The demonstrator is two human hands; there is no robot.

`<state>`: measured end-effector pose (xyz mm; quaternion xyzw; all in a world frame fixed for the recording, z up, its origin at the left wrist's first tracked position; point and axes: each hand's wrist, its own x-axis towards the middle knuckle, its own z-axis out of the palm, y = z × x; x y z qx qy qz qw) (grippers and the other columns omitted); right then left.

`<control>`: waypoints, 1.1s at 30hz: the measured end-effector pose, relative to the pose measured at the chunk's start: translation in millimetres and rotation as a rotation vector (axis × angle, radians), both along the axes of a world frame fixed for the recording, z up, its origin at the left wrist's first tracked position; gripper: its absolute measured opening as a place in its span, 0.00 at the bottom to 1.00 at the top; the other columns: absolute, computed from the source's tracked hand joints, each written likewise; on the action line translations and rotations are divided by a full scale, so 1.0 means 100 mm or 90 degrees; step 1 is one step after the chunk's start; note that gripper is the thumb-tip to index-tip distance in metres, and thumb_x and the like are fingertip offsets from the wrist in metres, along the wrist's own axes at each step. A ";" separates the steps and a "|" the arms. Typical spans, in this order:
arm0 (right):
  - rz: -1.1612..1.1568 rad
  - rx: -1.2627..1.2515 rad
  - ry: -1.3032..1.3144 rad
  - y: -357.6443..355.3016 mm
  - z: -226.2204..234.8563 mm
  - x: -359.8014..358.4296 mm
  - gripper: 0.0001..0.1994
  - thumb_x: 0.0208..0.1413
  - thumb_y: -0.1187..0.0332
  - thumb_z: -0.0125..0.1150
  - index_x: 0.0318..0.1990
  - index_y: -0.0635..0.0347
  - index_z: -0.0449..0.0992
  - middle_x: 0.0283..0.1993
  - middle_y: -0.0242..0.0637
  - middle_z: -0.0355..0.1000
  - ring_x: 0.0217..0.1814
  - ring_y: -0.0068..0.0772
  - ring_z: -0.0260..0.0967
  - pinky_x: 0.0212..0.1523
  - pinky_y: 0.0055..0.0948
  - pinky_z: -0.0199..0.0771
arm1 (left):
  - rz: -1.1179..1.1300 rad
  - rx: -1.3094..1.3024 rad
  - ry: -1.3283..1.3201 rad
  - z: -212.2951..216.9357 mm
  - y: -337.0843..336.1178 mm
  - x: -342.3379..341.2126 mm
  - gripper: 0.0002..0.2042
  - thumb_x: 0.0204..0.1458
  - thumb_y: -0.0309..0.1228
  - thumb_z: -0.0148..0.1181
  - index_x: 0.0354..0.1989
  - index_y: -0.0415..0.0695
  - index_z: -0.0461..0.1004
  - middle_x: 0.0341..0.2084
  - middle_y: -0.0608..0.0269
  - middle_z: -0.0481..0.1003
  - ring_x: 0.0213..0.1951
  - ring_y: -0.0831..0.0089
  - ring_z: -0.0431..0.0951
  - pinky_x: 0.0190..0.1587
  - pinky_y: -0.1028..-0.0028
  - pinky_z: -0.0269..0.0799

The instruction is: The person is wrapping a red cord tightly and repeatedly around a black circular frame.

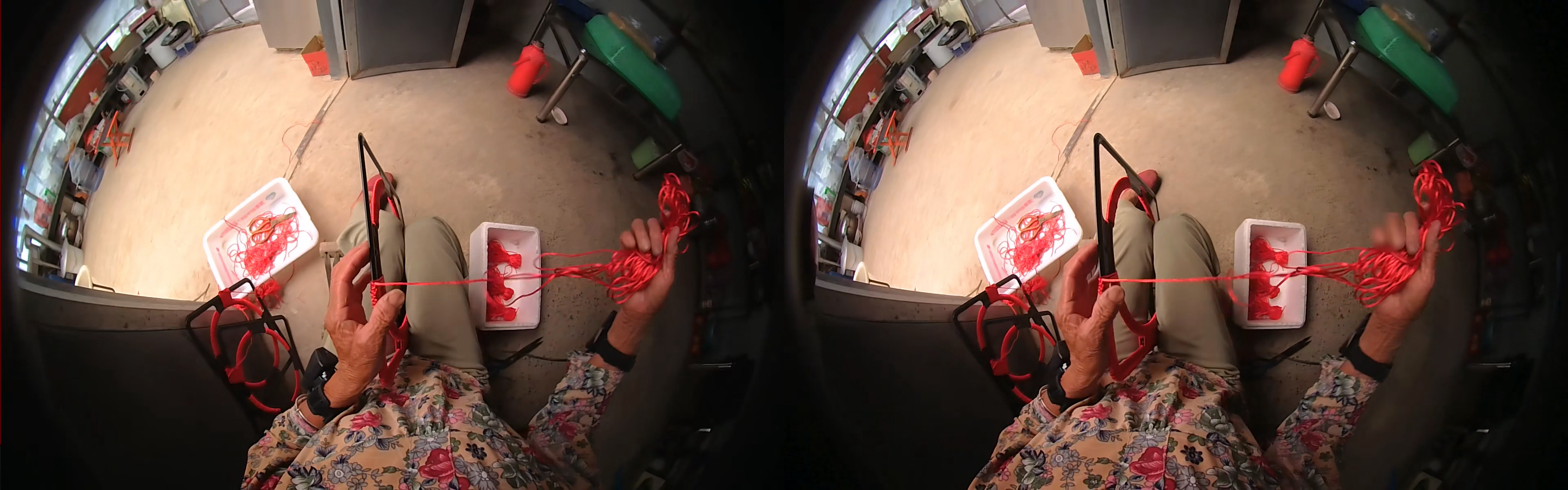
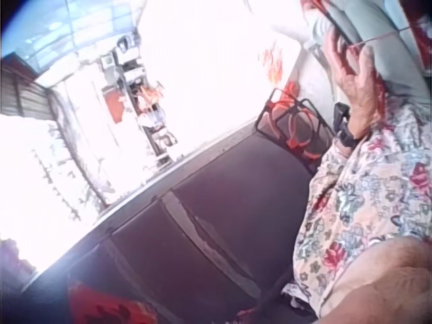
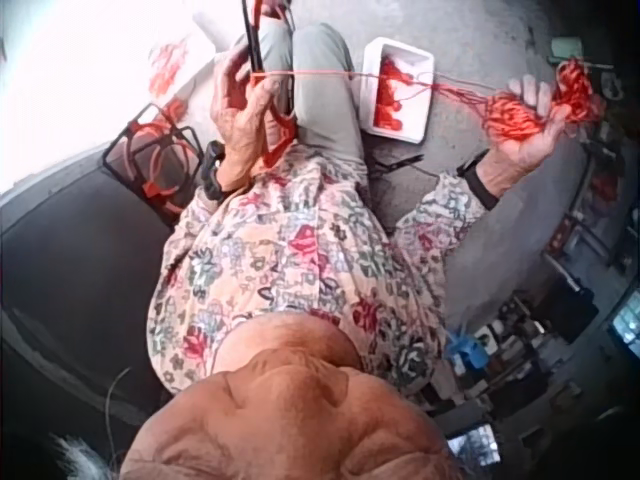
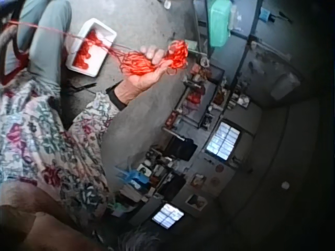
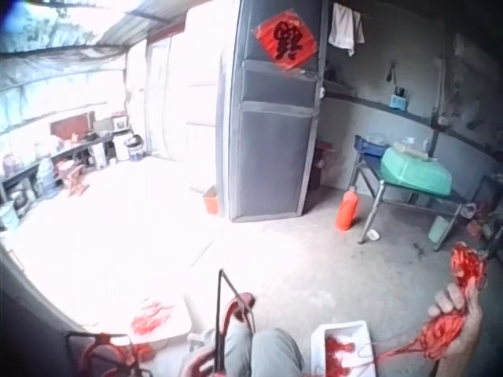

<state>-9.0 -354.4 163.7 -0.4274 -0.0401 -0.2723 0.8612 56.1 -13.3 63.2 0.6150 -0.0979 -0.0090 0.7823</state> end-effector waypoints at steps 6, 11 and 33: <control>0.033 0.095 -0.032 -1.02 -0.05 -0.26 0.12 0.66 0.62 0.44 0.46 0.63 0.66 0.29 0.28 0.57 0.34 0.25 0.55 0.41 0.29 0.60 | -0.018 -0.011 0.023 -0.01 0.01 0.02 0.27 0.52 0.23 0.60 0.61 0.33 0.61 0.57 0.57 0.64 0.61 0.68 0.63 0.60 0.68 0.61; -0.005 0.125 0.022 -1.43 -0.13 -0.42 0.13 0.67 0.65 0.44 0.49 0.67 0.67 0.25 0.27 0.54 0.29 0.22 0.53 0.35 0.26 0.61 | -0.019 -0.004 0.029 -0.02 0.05 0.02 0.27 0.52 0.23 0.60 0.61 0.34 0.61 0.55 0.57 0.65 0.58 0.70 0.65 0.58 0.69 0.64; 0.049 -0.175 0.175 -1.40 0.46 0.00 0.15 0.67 0.60 0.45 0.52 0.60 0.66 0.40 0.32 0.66 0.42 0.28 0.63 0.45 0.28 0.70 | 0.127 0.047 -0.064 -0.17 0.21 0.20 0.04 0.55 0.24 0.58 0.31 0.36 0.73 0.36 0.65 0.72 0.35 0.81 0.70 0.39 0.81 0.67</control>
